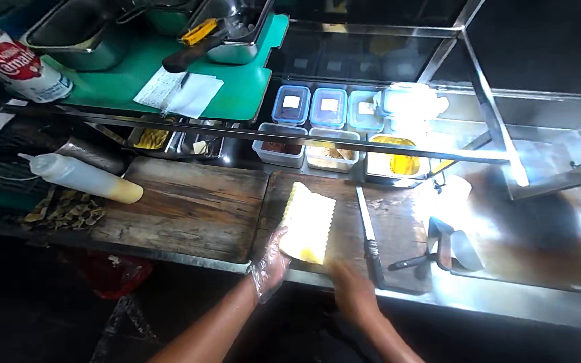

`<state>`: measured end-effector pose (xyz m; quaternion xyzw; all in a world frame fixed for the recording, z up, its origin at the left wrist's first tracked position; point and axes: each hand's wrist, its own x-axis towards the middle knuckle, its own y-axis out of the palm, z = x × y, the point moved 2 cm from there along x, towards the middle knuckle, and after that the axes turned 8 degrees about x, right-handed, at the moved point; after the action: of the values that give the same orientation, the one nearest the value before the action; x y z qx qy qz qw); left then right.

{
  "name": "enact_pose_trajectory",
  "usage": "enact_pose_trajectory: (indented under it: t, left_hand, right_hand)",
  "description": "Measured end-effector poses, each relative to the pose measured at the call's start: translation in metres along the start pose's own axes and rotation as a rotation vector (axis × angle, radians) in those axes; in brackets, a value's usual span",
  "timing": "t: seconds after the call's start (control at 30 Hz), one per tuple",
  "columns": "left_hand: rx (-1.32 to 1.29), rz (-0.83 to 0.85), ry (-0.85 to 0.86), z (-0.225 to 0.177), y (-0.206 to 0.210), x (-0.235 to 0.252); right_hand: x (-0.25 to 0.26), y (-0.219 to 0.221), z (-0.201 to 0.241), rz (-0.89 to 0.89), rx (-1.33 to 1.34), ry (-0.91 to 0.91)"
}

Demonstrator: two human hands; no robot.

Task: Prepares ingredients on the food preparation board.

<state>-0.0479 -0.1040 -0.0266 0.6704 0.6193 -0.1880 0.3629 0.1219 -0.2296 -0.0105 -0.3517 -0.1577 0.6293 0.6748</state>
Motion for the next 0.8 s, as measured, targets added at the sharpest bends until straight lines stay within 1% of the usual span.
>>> enact_pose_trajectory:
  t: [0.03,0.07,0.1,0.13,0.2,0.27,0.3,0.33,0.37,0.4,0.43,0.47,0.53,0.6,0.63,0.7,0.73,0.77,0.8]
  left_hand:
    - [0.010,-0.003,0.014,0.002,0.001,0.001]
    - [0.031,-0.008,0.027,0.003,0.001,0.000]
    - [0.052,-0.017,0.032,0.006,0.001,-0.001]
    - [0.067,-0.026,0.038,0.007,0.000,-0.002]
    - [0.092,-0.033,0.046,0.005,0.000,-0.002]
    - [0.077,-0.045,0.066,0.006,0.001,-0.002]
    - [0.066,-0.043,0.079,0.008,0.002,-0.003]
    - [0.057,-0.042,0.088,0.009,0.003,-0.004]
    - [0.053,-0.046,0.092,0.009,0.006,-0.004]
    - [0.057,-0.054,0.102,0.009,0.007,-0.003]
    - [0.072,-0.060,0.110,0.010,0.008,-0.004]
    - [0.091,-0.075,0.115,0.011,0.009,-0.005]
    - [0.144,-0.085,0.130,0.009,0.009,-0.006]
    - [0.182,-0.090,0.125,0.010,0.007,-0.004]
    - [0.186,-0.106,0.123,0.012,0.006,-0.003]
    - [0.209,-0.095,0.136,0.014,0.008,-0.007]
    - [0.221,-0.094,0.143,0.014,0.010,-0.007]
    - [0.231,-0.099,0.145,0.016,0.010,-0.007]
    - [0.242,-0.110,0.143,0.018,0.007,-0.007]
  right_hand:
    - [0.024,-0.002,-0.007,-0.060,0.031,-0.003]
    - [0.044,0.001,-0.017,-0.130,0.006,-0.027]
    - [0.053,0.007,-0.023,-0.142,-0.051,-0.046]
    - [0.051,0.011,-0.022,-0.095,-0.098,-0.063]
    - [0.021,0.010,-0.004,0.106,-0.079,-0.045]
    - [0.004,0.001,0.005,0.259,0.048,0.014]
    - [0.012,-0.007,0.006,0.291,0.147,0.074]
    - [0.031,-0.014,0.002,0.262,0.232,0.123]
    - [0.057,-0.020,-0.005,0.179,0.252,0.143]
    - [0.084,-0.021,-0.014,0.106,0.198,0.131]
    - [0.103,-0.019,-0.023,0.069,0.091,0.102]
    - [0.108,-0.015,-0.025,0.086,-0.015,0.060]
    - [0.085,-0.011,-0.013,0.219,-0.118,-0.019]
    - [0.057,-0.012,-0.005,0.241,-0.061,-0.067]
    - [0.058,-0.015,-0.004,0.231,-0.012,-0.045]
    - [0.088,-0.027,-0.007,0.194,0.027,0.049]
    - [0.108,-0.029,-0.013,0.172,0.006,0.062]
    - [0.121,-0.026,-0.019,0.175,-0.039,0.044]
    - [0.122,-0.022,-0.021,0.219,-0.073,0.013]
